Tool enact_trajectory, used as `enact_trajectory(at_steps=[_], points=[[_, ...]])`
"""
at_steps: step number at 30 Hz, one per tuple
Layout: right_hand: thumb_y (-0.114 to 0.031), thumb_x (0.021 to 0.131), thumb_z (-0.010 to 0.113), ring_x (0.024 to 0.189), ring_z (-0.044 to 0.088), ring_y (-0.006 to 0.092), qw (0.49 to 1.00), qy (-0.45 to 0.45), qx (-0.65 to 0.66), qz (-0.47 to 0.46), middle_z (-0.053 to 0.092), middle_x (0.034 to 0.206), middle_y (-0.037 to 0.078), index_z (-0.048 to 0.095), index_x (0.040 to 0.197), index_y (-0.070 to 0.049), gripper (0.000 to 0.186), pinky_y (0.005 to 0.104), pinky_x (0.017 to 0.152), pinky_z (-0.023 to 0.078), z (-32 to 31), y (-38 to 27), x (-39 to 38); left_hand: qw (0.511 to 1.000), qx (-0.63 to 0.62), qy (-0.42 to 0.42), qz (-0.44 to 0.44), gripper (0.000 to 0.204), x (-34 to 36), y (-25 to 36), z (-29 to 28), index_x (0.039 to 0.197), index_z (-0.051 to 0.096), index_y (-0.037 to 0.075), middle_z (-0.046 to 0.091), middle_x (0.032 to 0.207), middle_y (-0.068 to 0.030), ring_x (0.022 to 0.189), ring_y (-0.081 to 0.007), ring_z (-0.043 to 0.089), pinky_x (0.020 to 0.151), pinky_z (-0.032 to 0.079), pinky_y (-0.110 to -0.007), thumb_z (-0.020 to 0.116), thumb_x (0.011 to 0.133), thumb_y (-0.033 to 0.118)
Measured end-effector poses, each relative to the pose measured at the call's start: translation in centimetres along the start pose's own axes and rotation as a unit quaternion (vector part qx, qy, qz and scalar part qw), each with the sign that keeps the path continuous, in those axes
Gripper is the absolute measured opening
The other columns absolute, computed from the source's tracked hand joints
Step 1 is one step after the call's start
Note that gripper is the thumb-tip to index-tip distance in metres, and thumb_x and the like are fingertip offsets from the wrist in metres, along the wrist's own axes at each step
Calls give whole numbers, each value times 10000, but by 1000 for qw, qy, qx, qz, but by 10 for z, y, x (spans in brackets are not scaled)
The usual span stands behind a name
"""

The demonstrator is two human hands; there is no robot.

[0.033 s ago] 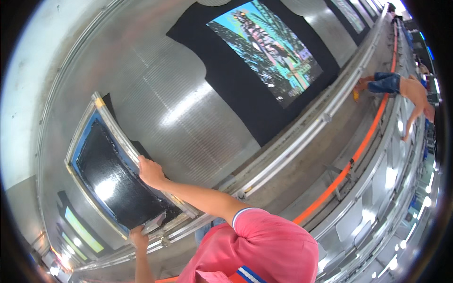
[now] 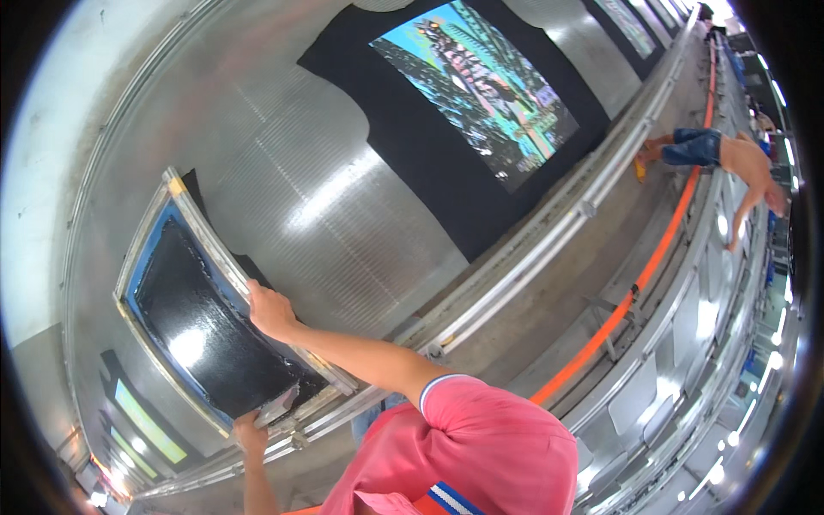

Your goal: The person is performing screen printing on a series of black t-shirts. They use a squeegee to pull ink through a screen frame onto the t-shirts laid out on a conveyor belt. The process is repeated for multiple shirts.

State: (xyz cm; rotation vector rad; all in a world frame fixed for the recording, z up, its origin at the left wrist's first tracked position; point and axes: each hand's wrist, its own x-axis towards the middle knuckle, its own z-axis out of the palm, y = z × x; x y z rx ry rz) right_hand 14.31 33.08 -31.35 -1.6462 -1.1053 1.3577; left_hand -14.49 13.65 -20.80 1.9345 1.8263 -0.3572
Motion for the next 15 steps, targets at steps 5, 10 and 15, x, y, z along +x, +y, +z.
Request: enact_trajectory(at_steps=[5,10,15], points=[[-81,915,471,826,677,464,998,27,-45,-19,687,915,270,556,1013,7,156,579,753,523,-19,-2,8,995,-71,-64,27,374,12,11,-35,1042,748,18,722,1071,-206,1018,-374,683,916,533,-412,727,669,17],[-78,888,489,909,680,448,987,-18,-148,-56,677,969,271,577,1046,16,203,544,793,535,-16,2,-8,996,-72,-47,30,379,-40,17,-18,1063,746,38,724,1071,-184,1008,-373,682,910,534,-423,723,687,3],[-80,871,506,957,675,444,988,-51,-146,-28,680,1009,257,598,1026,0,197,536,831,530,12,-3,-41,998,-36,39,-34,488,-139,64,-4,1123,708,10,712,1109,-199,1036,-386,671,923,530,-438,657,644,-74]])
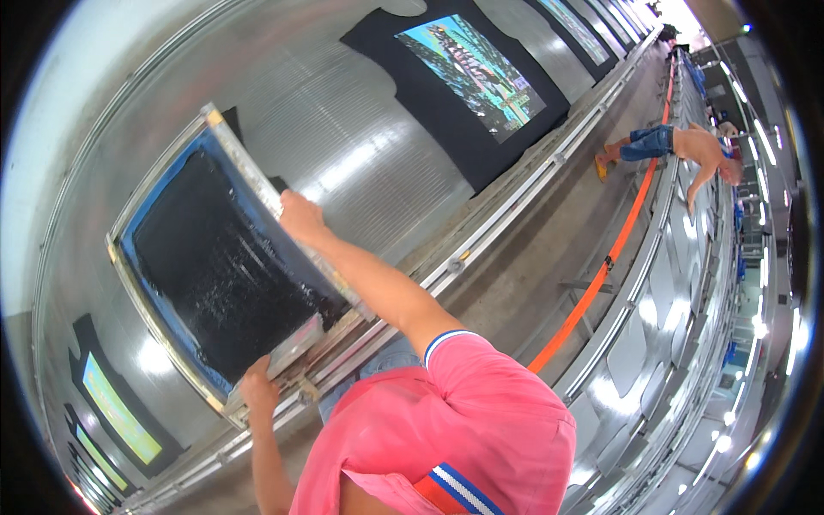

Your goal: The person is performing screen printing on a series of black t-shirts. They use a squeegee to pull ink through a screen frame onto the t-shirts laid out on a conveyor belt. The process is repeated for multiple shirts.

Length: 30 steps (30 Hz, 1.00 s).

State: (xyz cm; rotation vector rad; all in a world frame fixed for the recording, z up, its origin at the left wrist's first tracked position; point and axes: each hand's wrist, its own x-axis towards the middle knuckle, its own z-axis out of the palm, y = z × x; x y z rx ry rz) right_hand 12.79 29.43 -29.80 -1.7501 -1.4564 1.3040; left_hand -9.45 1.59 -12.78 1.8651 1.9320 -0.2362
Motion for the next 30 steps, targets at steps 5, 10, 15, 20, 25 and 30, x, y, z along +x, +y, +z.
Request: enact_trajectory(at_steps=[5,10,15,20,25,30], points=[[-113,871,529,1007,674,403,998,-64,-2,23,706,1035,211,641,1095,-86,252,503,861,522,44,4,-47,993,70,87,-29,566,-115,39,54,1203,641,-41,626,1292,-216,1225,-417,564,1062,436,-467,597,643,-105],[-172,916,518,1122,621,382,993,-80,-84,17,664,1182,179,622,1171,-101,285,513,953,474,65,30,-29,990,-83,-5,-112,525,-119,21,37,1212,660,10,656,1266,-185,1225,-387,571,1050,428,-511,650,690,-49],[-209,948,539,1031,658,376,964,146,-188,-122,691,1071,184,662,1133,-70,262,475,883,502,-141,101,106,994,4,63,94,348,130,56,-17,1062,753,142,693,969,-163,953,-370,655,818,532,-487,628,742,92],[-273,970,523,1058,665,376,954,196,-223,-47,714,1115,164,694,1149,-125,288,463,888,502,-195,96,110,995,-35,-65,67,358,218,47,-27,1020,767,62,719,986,-223,999,-408,670,882,534,-478,582,713,48],[-263,978,521,1049,664,361,964,184,-183,-53,717,1104,153,696,1135,-118,277,442,896,496,-197,95,112,993,-44,-95,48,362,237,33,13,1033,761,32,714,999,-250,1015,-396,676,900,535,-464,579,721,56],[-259,982,524,1038,664,357,964,198,-165,-73,715,1098,151,696,1114,-115,260,431,894,496,-207,98,110,975,17,-221,35,359,249,47,6,927,761,-26,730,948,-249,953,-415,706,825,566,-470,663,591,53]])
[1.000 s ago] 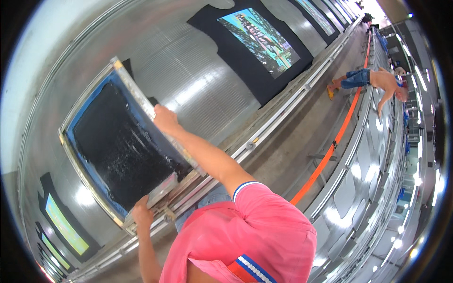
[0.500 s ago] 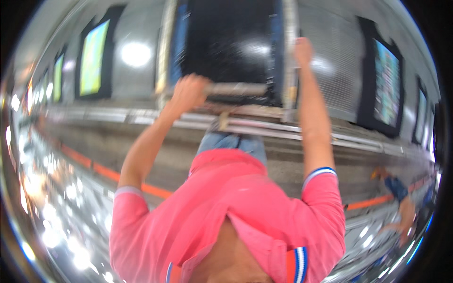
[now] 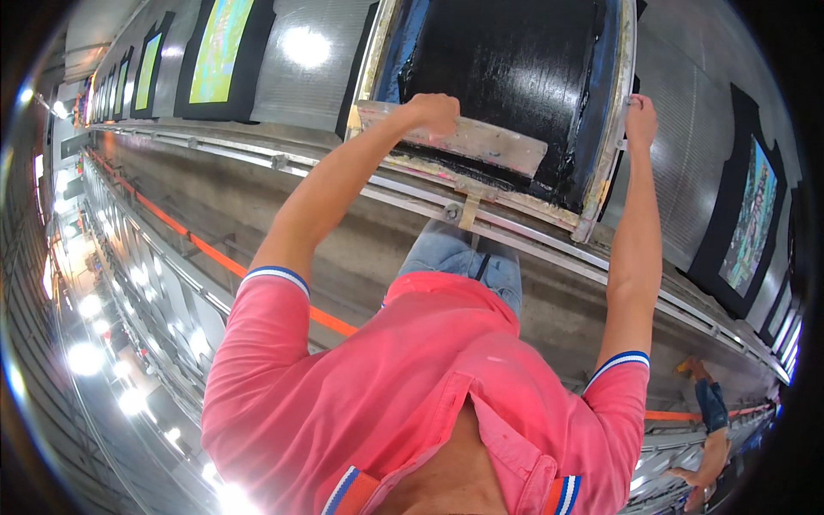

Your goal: The person is performing screen printing on a series of black t-shirts. They use a squeegee to pull ink through a screen frame onto the t-shirts laid out on a conveyor belt. The process is repeated for multiple shirts.

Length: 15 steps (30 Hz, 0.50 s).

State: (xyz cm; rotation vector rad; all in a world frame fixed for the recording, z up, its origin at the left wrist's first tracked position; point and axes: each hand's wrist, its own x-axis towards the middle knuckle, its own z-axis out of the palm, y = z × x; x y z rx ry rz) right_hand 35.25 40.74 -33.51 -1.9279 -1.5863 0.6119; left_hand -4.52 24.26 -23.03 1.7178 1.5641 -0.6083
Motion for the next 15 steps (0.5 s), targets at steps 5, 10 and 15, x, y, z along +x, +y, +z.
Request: enact_trajectory(at_steps=[5,10,15], points=[[-273,995,506,1028,658,360,999,-23,-27,16,709,1071,158,691,1069,-115,255,428,903,490,6,2,-18,987,6,-156,48,385,16,-10,-9,858,763,-55,717,951,-290,907,-438,707,760,554,-469,734,485,39],[-345,982,549,1094,636,337,963,44,-252,-81,696,1161,108,717,1162,-123,331,432,933,485,-24,-30,-44,992,-11,-56,110,382,8,0,-74,960,753,-28,718,987,-258,918,-408,707,783,549,-466,754,590,69],[-362,770,782,1040,661,326,876,-322,-182,-308,709,1096,126,739,1088,-66,436,425,898,529,-56,-214,-44,979,19,193,69,280,35,20,-121,949,776,73,724,942,-219,951,-375,703,822,564,-475,644,707,126]])
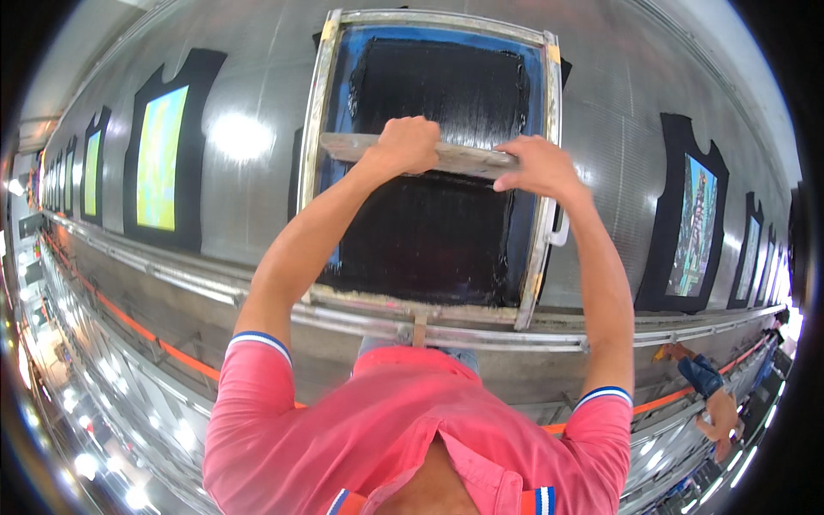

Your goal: The person is performing screen printing on a series of black t-shirts. They use a squeegee to pull ink through a screen frame onto the t-shirts laid out on a conveyor belt. The process is repeated for multiple shirts.

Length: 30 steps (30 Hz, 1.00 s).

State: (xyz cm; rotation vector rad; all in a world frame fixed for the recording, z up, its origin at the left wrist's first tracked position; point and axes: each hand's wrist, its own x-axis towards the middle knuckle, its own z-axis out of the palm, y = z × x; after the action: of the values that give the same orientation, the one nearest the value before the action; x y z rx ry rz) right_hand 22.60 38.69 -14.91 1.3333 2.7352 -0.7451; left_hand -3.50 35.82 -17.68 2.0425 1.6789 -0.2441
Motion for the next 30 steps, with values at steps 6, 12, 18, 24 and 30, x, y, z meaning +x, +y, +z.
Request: enact_trajectory(at_steps=[6,12,18,24,30], points=[[-235,712,790,894,709,339,993,3,-58,107,734,878,150,756,928,-116,249,464,816,565,-24,70,118,997,25,78,-16,298,97,-60,-69,993,784,160,738,996,-161,961,-339,708,839,566,-475,782,737,312],[-281,793,759,937,700,354,980,71,-164,87,739,975,131,732,1067,-119,320,485,831,555,-25,102,195,972,114,203,-12,332,153,-140,-76,994,779,119,730,848,-203,828,-387,718,766,577,-478,800,736,328],[-199,826,716,1031,660,314,979,83,-180,52,708,1051,58,706,1067,-121,253,470,857,536,10,78,142,966,107,235,-12,301,99,-131,-33,1035,794,170,722,830,-203,793,-368,714,745,571,-458,719,744,186],[-81,779,668,974,663,312,990,86,-107,19,683,933,83,693,956,-70,179,454,869,541,91,45,71,976,62,208,-14,335,24,-122,49,978,807,153,706,769,-201,725,-369,705,679,566,-446,643,692,96],[-14,728,613,918,657,310,991,108,-80,-23,661,883,101,706,936,-75,235,414,989,507,159,21,-12,983,26,177,-33,424,-54,-95,135,1027,794,151,703,762,-200,698,-372,693,667,556,-445,638,652,33]])
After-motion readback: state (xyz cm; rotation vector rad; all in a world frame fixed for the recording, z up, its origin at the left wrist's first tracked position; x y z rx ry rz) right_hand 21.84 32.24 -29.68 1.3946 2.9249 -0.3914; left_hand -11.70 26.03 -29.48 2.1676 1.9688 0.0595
